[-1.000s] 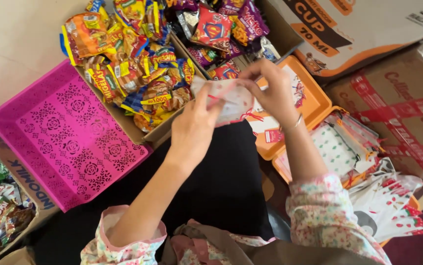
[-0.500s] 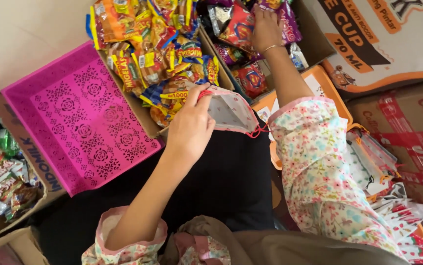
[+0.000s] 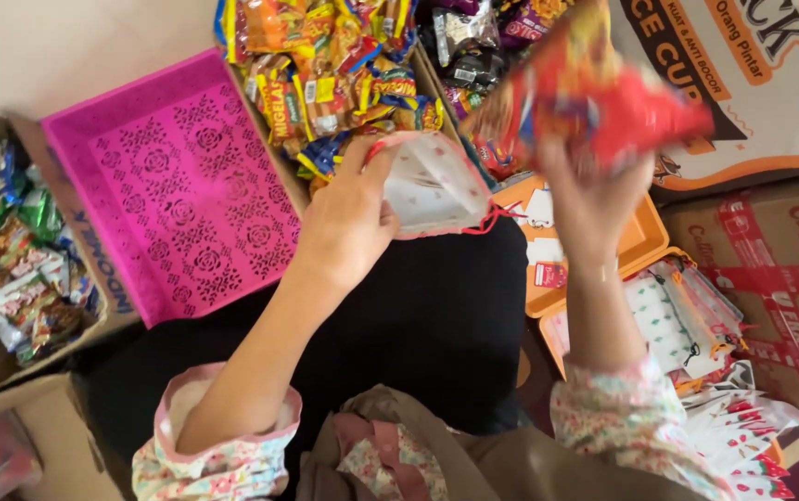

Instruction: Packing various small snack items into individual plastic gift bags.

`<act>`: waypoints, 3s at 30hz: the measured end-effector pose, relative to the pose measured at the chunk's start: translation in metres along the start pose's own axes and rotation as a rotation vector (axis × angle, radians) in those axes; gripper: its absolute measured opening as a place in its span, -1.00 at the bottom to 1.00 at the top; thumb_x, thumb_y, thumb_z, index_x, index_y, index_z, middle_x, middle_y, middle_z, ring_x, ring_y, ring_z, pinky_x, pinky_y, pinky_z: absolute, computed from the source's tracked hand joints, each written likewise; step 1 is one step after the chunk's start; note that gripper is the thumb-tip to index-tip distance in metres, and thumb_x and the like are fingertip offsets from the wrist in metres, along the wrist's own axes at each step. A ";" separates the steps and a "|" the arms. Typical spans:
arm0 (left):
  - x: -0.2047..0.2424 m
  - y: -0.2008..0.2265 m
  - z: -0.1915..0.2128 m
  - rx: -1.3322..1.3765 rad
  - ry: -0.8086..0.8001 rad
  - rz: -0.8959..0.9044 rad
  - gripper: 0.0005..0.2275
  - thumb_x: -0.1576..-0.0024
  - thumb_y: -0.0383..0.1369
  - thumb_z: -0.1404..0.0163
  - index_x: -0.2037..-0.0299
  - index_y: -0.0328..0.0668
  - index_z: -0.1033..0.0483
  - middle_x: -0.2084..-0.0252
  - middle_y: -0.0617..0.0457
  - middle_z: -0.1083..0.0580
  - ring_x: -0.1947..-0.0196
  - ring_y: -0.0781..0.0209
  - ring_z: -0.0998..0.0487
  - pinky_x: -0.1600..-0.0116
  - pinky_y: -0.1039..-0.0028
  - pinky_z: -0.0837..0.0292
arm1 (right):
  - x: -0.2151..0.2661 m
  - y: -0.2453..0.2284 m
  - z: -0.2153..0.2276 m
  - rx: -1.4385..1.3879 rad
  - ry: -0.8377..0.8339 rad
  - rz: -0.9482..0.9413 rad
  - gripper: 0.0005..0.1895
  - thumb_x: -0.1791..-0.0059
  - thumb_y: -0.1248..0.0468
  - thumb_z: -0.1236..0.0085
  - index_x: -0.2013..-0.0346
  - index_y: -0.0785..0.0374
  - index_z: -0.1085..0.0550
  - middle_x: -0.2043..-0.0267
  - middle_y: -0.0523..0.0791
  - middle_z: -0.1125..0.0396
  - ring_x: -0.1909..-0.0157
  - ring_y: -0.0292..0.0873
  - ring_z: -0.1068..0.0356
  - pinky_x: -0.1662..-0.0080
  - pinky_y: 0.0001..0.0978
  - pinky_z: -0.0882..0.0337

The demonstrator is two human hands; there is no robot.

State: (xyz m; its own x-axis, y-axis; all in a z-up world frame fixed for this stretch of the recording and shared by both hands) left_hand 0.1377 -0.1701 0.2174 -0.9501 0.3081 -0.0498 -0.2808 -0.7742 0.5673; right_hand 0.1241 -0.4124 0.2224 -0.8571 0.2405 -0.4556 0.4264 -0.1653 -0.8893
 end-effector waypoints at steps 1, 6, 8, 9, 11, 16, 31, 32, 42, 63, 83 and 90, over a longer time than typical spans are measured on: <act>0.003 0.000 0.003 0.001 0.006 0.005 -0.43 0.09 -0.56 0.00 -0.23 -0.14 -0.34 -0.29 -0.01 -0.30 0.19 -0.30 -0.57 0.11 0.06 -0.53 | 0.015 -0.010 -0.006 -0.002 -0.007 0.002 -0.48 -0.09 0.56 -0.14 -0.29 0.40 -0.16 -0.13 0.11 -0.27 0.05 -0.01 -0.45 0.17 -0.31 -0.64; 0.020 -0.015 0.010 0.220 -0.051 0.043 -0.47 0.03 -0.44 -0.01 -0.23 -0.01 -0.36 -0.22 -0.02 -0.31 -0.02 -0.51 -0.50 -0.01 -0.24 -0.51 | 0.082 -0.008 -0.035 0.550 -0.187 0.195 -0.36 0.21 0.29 -0.60 0.06 0.47 -0.35 0.11 0.17 -0.40 -0.01 0.14 -0.45 0.02 -0.19 -0.39; 0.032 -0.016 0.017 0.211 0.021 -0.026 -0.54 0.05 -0.48 -0.03 -0.13 -0.12 -0.42 -0.14 -0.10 -0.37 0.00 -0.46 -0.52 0.01 -0.18 -0.51 | 0.095 0.002 -0.046 0.688 -0.280 0.285 -0.43 0.20 0.26 -0.54 0.09 0.41 -0.37 0.13 0.07 -0.38 0.05 0.10 -0.45 0.09 -0.18 -0.42; 0.038 -0.015 0.021 0.199 0.085 -0.099 -0.61 0.08 -0.51 -0.05 -0.02 -0.22 -0.47 -0.05 -0.17 -0.44 0.02 -0.41 -0.54 0.02 -0.12 -0.51 | 0.101 0.008 -0.053 0.829 -0.365 0.371 -0.50 0.18 0.22 -0.48 0.12 0.35 -0.39 0.15 -0.02 -0.36 0.11 0.05 -0.45 0.16 -0.16 -0.46; 0.051 -0.020 0.017 0.189 0.135 -0.108 -0.60 0.10 -0.53 -0.05 -0.01 -0.22 -0.47 -0.06 -0.12 -0.44 0.02 -0.35 -0.55 0.02 -0.07 -0.53 | 0.103 -0.012 -0.066 0.861 -0.445 0.417 -0.54 0.16 0.20 -0.44 0.17 0.37 -0.38 0.18 -0.02 -0.34 0.11 0.05 -0.43 0.19 -0.20 -0.47; 0.080 -0.017 0.013 0.079 0.142 -0.146 -0.56 0.08 -0.55 -0.02 -0.07 -0.12 -0.50 -0.13 0.00 -0.43 0.00 -0.19 -0.58 0.07 0.08 -0.59 | 0.101 -0.029 -0.107 1.088 -0.650 0.493 -0.38 0.30 0.10 -0.49 0.10 0.30 -0.40 0.19 -0.10 -0.35 0.00 -0.10 -0.40 0.14 -0.36 -0.51; 0.067 -0.082 -0.004 0.164 0.240 0.014 -0.43 0.10 -0.53 0.00 -0.23 -0.15 -0.43 -0.27 -0.01 -0.35 -0.08 -0.24 -0.56 -0.11 0.00 -0.57 | 0.056 0.012 -0.189 1.228 -0.874 0.724 -0.89 0.13 0.27 -0.17 0.46 -0.10 -0.57 0.47 -0.33 -0.40 0.55 -0.20 -0.43 0.52 -0.32 -0.39; 0.064 -0.094 -0.004 0.228 0.268 0.061 -0.42 0.10 -0.53 -0.01 -0.24 -0.22 -0.42 -0.26 -0.08 -0.36 -0.12 -0.28 -0.53 -0.14 0.02 -0.55 | 0.040 -0.020 -0.188 0.872 -0.825 0.545 -0.93 0.07 0.42 -0.14 0.40 0.19 -0.54 0.47 -0.12 -0.41 0.49 0.09 -0.43 0.47 -0.12 -0.41; 0.057 -0.127 0.008 0.644 0.270 0.174 -0.40 0.07 -0.73 0.05 -0.29 -0.34 -0.33 -0.32 -0.02 -0.33 0.34 0.35 -0.44 0.35 0.65 -0.40 | -0.021 0.180 -0.220 0.872 -0.727 0.539 -0.38 0.30 0.27 -0.41 -0.06 0.09 -0.50 -0.17 -0.14 -0.37 -0.12 0.06 -0.27 -0.13 -0.14 -0.38; 0.107 -0.148 0.029 0.540 0.482 0.042 -0.36 0.09 -0.62 0.03 -0.33 -0.27 -0.34 -0.27 -0.28 -0.33 -0.32 -0.32 -0.36 -0.40 0.06 -0.27 | 0.048 -0.031 -0.196 0.172 -0.864 0.274 -0.38 0.18 0.52 -0.27 -0.19 0.33 -0.40 -0.12 0.13 -0.32 -0.20 0.32 -0.38 -0.11 0.13 -0.44; 0.321 -0.323 0.185 0.798 1.075 0.165 -0.38 0.01 -0.76 0.22 -0.34 -0.23 -0.31 -0.41 0.03 -0.27 -0.16 0.13 -0.44 0.01 0.59 -0.42 | 0.129 -0.039 -0.567 -0.118 -0.802 0.547 -0.89 -0.10 0.46 -0.14 0.09 0.29 -0.51 0.37 -0.12 -0.43 0.48 -0.26 -0.29 0.39 -0.45 -0.29; 0.361 -0.343 0.192 0.842 1.089 0.323 -0.42 -0.12 -0.72 0.19 -0.39 -0.15 -0.25 -0.33 -0.03 -0.27 0.24 0.27 -0.45 0.34 0.65 -0.43 | 0.223 0.097 -0.659 0.205 -1.263 0.574 -0.66 0.07 0.25 -0.10 0.04 0.29 -0.59 0.21 0.05 -0.52 0.30 0.08 -0.45 0.23 -0.15 -0.42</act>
State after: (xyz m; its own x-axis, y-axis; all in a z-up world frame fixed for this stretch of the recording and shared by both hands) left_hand -0.0828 0.3133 0.1627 -0.6925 -0.6913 -0.2063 -0.2378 -0.0512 0.9700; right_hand 0.1648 0.2555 0.0083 -0.3046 -0.9008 -0.3094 0.8461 -0.1067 -0.5222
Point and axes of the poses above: each hand's wrist, its own x-axis away from the middle knuckle, its own z-axis out of the back of the hand, y = z × x, the point moved 3 cm from there along -x, towards the middle knuckle
